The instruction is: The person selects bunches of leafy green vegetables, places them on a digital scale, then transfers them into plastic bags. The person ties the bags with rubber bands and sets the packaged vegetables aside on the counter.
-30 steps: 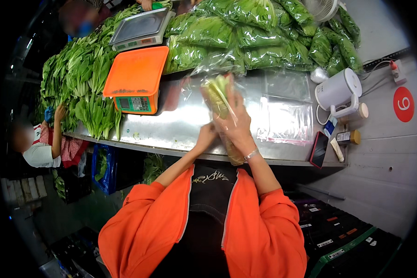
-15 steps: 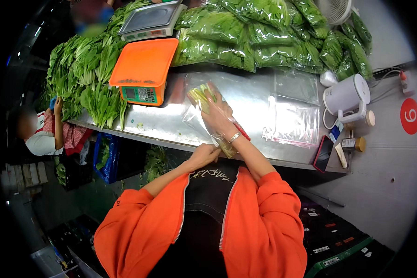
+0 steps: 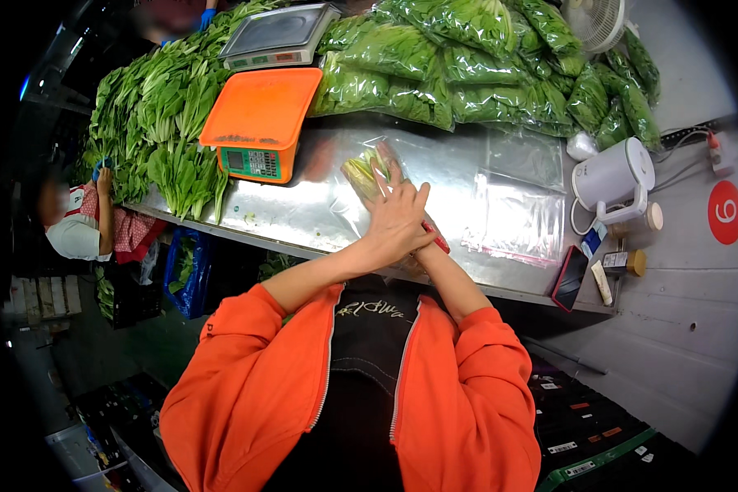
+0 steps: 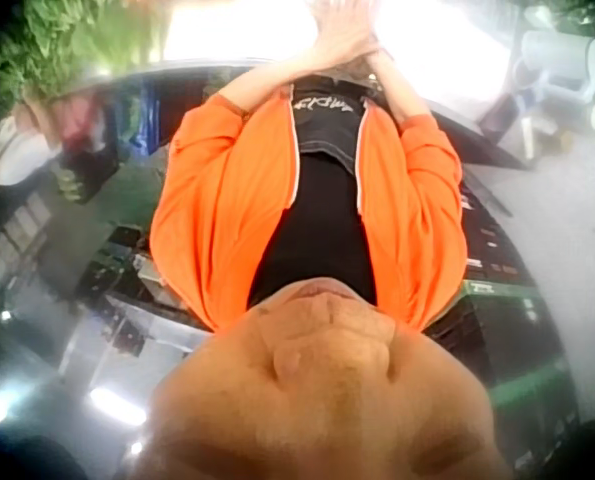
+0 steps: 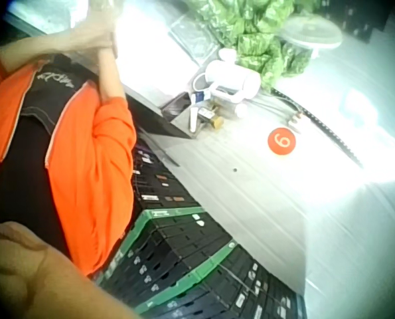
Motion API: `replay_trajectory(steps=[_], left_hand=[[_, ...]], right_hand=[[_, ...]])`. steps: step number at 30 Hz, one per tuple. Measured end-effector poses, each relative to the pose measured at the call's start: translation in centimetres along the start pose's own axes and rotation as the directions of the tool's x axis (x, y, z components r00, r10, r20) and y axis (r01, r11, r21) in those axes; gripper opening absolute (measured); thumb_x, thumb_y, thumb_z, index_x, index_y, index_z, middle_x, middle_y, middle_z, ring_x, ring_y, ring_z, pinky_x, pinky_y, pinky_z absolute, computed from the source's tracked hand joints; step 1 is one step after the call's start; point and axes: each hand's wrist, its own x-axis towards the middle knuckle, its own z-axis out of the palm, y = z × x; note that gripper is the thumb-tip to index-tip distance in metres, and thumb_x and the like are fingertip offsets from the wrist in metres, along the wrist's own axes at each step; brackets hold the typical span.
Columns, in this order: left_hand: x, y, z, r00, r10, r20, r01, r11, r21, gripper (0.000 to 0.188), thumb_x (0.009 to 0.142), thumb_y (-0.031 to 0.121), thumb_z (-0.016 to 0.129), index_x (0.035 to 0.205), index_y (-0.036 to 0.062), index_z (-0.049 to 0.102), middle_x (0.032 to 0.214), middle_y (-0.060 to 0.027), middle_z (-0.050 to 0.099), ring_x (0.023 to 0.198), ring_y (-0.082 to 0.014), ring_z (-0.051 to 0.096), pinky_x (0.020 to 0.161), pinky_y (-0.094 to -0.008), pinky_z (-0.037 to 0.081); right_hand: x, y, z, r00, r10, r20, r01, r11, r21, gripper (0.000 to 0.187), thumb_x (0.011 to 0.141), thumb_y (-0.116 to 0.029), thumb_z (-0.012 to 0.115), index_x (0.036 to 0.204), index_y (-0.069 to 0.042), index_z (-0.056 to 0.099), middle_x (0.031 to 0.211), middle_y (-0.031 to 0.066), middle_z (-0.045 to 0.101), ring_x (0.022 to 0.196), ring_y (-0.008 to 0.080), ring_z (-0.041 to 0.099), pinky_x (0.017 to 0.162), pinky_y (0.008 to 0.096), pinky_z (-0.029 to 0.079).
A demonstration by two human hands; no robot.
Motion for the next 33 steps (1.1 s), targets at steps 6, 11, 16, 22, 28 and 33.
replay_trajectory(steps=[6,11,16,22,28,33], left_hand=[[2.1,-0.1,4.0,0.989,0.088,0.118,-0.107,0.981,0.164,0.036,0.068,0.022,0.068,0.092,-0.0003,0.053,0.081,-0.0170,0.062,0.095,-0.0337,0.058,0.091,-0.0526,0.037],[2.3,-0.1,3.9,0.991,0.084,0.108,-0.111,0.956,0.272,0.023,0.068,0.015,0.065,0.086,0.0021,0.057,0.079,-0.0153,0.063,0.089,-0.0331,0.061,0.092,-0.0532,0.037],[2.5,0.2,2.1,0.989,0.114,0.099,-0.145,0.903,0.405,0.019,0.067,0.010,0.065,0.083,0.0028,0.060,0.082,-0.0123,0.063,0.076,-0.0246,0.066,0.060,-0.0329,0.053],[3.1,-1.2,3.5,0.988,0.153,0.012,-0.153,0.970,0.191,0.010,0.070,0.009,0.058,0.078,0.0029,0.059,0.078,-0.0135,0.064,0.072,-0.0287,0.065,0.068,-0.0493,0.047],[2.1,1.8,2.0,0.926,0.377,-0.004,-0.368,0.900,-0.235,0.019,0.064,0.002,0.061,0.083,-0.0001,0.056,0.077,-0.0161,0.059,0.072,-0.0339,0.061,0.064,-0.0410,0.048],[-0.3,6.3,0.7,0.882,0.466,0.069,-0.398,0.816,-0.419,0.022,0.066,-0.001,0.056,0.085,-0.0027,0.047,0.086,-0.0198,0.054,0.083,-0.0368,0.055,0.070,-0.0433,0.045]], right_hand=[[-0.4,0.8,1.1,0.999,-0.040,-0.013,0.041,0.999,0.003,0.081,0.065,-0.025,0.075,0.136,-0.012,0.038,0.139,0.0194,0.030,0.107,0.0393,0.052,0.088,0.0443,0.046],[-0.8,1.6,0.2,0.992,0.017,0.126,-0.013,0.999,-0.034,0.074,0.070,-0.033,0.070,0.135,-0.011,0.041,0.144,0.0143,0.025,0.113,0.0320,0.049,0.088,0.0406,0.045],[-0.7,2.5,1.9,0.974,-0.128,-0.188,0.122,0.992,-0.041,0.066,0.075,-0.037,0.064,0.135,-0.018,0.044,0.146,0.0079,0.028,0.084,0.0263,0.060,0.064,0.0411,0.044],[-1.4,1.2,-0.6,0.977,0.090,0.191,-0.050,0.978,-0.205,0.063,0.078,-0.037,0.062,0.135,-0.016,0.043,0.142,0.0141,0.032,0.095,0.0297,0.058,0.075,0.0461,0.045],[-1.5,-0.6,-4.5,0.977,-0.029,0.211,0.060,0.988,-0.140,0.076,0.072,-0.031,0.069,0.139,-0.021,0.035,0.144,0.0173,0.029,0.100,0.0380,0.056,0.083,0.0456,0.048],[0.5,-0.4,-4.2,0.953,0.101,0.286,-0.079,0.993,-0.089,0.076,0.072,-0.026,0.070,0.137,-0.013,0.034,0.140,0.0196,0.031,0.100,0.0434,0.054,0.084,0.0482,0.047]])
